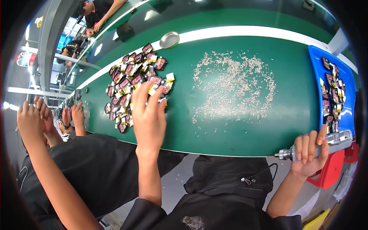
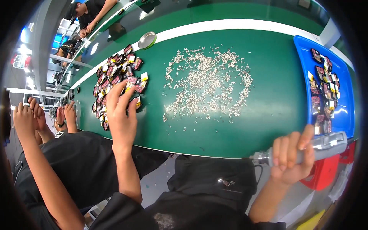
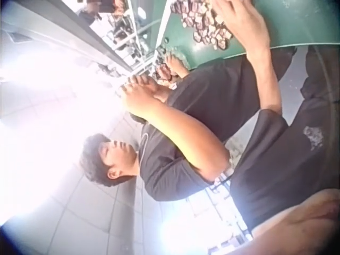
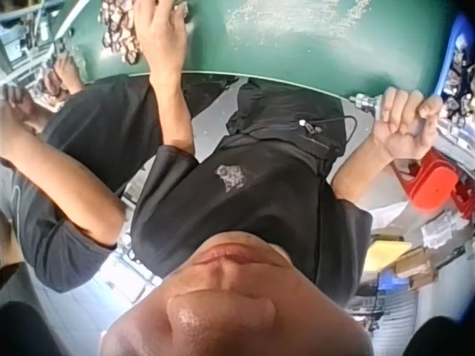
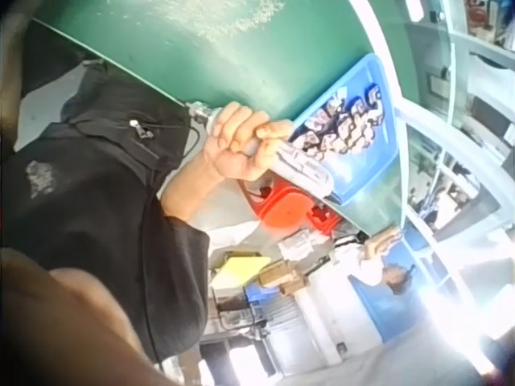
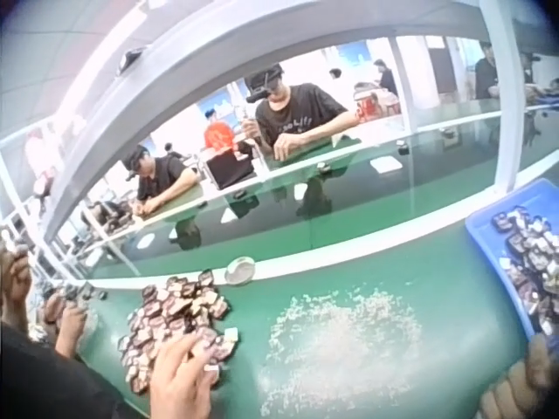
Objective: Use an electric screwdriver to assemble small electronic components on a factory assembly line.
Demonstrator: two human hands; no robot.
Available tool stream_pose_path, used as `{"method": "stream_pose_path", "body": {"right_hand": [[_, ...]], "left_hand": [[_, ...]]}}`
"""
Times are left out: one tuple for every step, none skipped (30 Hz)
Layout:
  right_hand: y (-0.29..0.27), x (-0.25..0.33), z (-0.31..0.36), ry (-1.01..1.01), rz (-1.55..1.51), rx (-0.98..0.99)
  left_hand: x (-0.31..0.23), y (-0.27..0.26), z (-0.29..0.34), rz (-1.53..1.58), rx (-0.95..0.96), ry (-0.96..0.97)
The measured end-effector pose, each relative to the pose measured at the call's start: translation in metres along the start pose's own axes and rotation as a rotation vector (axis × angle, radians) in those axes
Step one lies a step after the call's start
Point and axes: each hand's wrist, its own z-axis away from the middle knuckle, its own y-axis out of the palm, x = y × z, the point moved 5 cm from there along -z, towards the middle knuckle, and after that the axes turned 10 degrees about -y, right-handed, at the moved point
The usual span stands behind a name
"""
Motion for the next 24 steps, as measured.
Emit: {"method": "stream_pose_path", "body": {"right_hand": [[-0.001, -0.002, 0.002, 0.008, 0.001, -0.023], [-0.002, -0.004, 0.003, 0.001, 0.004, -0.022], [-0.008, -0.006, 0.006, 0.011, 0.003, -0.082], [-0.010, -0.008, 0.007, 0.029, -0.013, -0.134], [-0.009, -0.008, 0.007, 0.025, -0.017, -0.130], [-0.010, -0.008, 0.008, 0.019, -0.024, -0.141], [-0.011, -0.008, 0.008, 0.012, -0.032, -0.153], [-0.010, -0.009, 0.008, 0.019, -0.031, -0.153], [-0.010, -0.008, 0.008, 0.008, -0.023, -0.158], [-0.008, -0.008, 0.008, 0.016, -0.020, -0.142], [-0.007, -0.008, 0.007, 0.024, -0.018, -0.126], [-0.008, -0.008, 0.007, 0.023, -0.017, -0.131], [-0.008, -0.008, 0.007, 0.015, -0.015, -0.135], [-0.008, -0.009, 0.006, 0.021, -0.024, -0.132], [-0.008, -0.009, 0.007, 0.030, -0.033, -0.129], [-0.009, -0.008, 0.007, 0.034, -0.041, -0.123], [-0.008, -0.007, 0.007, 0.032, -0.041, -0.121], [-0.008, -0.006, 0.007, 0.035, -0.049, -0.116], [-0.008, -0.005, 0.008, 0.040, -0.057, -0.110], [-0.007, -0.004, 0.008, 0.039, -0.053, -0.106], [-0.006, -0.003, 0.009, 0.048, -0.057, -0.102], [-0.005, -0.002, 0.009, 0.058, -0.058, -0.099], [-0.007, -0.001, 0.012, 0.046, -0.039, -0.114], [-0.008, -0.002, 0.013, 0.046, -0.041, -0.110]], "left_hand": [[-0.006, 0.007, -0.004, 0.092, 0.030, 0.038], [-0.015, 0.013, -0.009, 0.089, 0.020, 0.064], [-0.024, 0.026, -0.016, 0.136, 0.020, 0.125], [-0.031, 0.032, -0.024, 0.142, 0.040, 0.137], [-0.035, 0.037, -0.033, 0.147, 0.060, 0.149], [-0.037, 0.045, -0.042, 0.138, 0.049, 0.206], [-0.038, 0.048, -0.050, 0.139, 0.046, 0.211], [-0.038, 0.051, -0.058, 0.124, 0.082, 0.212], [-0.041, 0.057, -0.064, 0.119, 0.124, 0.219], [-0.040, 0.064, -0.067, 0.136, 0.134, 0.251], [-0.040, 0.065, -0.070, 0.143, 0.134, 0.261], [-0.039, 0.067, -0.072, 0.126, 0.156, 0.245], [-0.038, 0.069, -0.074, 0.107, 0.176, 0.229], [-0.038, 0.069, -0.074, 0.089, 0.162, 0.244], [-0.038, 0.069, -0.074, 0.091, 0.162, 0.248], [-0.041, 0.068, -0.073, 0.054, 0.147, 0.299], [-0.044, 0.067, -0.073, 0.016, 0.130, 0.347], [-0.046, 0.068, -0.072, 0.003, 0.127, 0.364], [-0.046, 0.068, -0.072, 0.007, 0.124, 0.364], [-0.044, 0.066, -0.072, 0.000, 0.128, 0.366], [-0.044, 0.067, -0.072, -0.002, 0.136, 0.374], [-0.045, 0.066, -0.070, 0.005, 0.127, 0.340], [-0.052, 0.063, -0.066, 0.085, 0.105, 0.308], [-0.059, 0.058, -0.059, 0.164, 0.131, 0.247]]}}
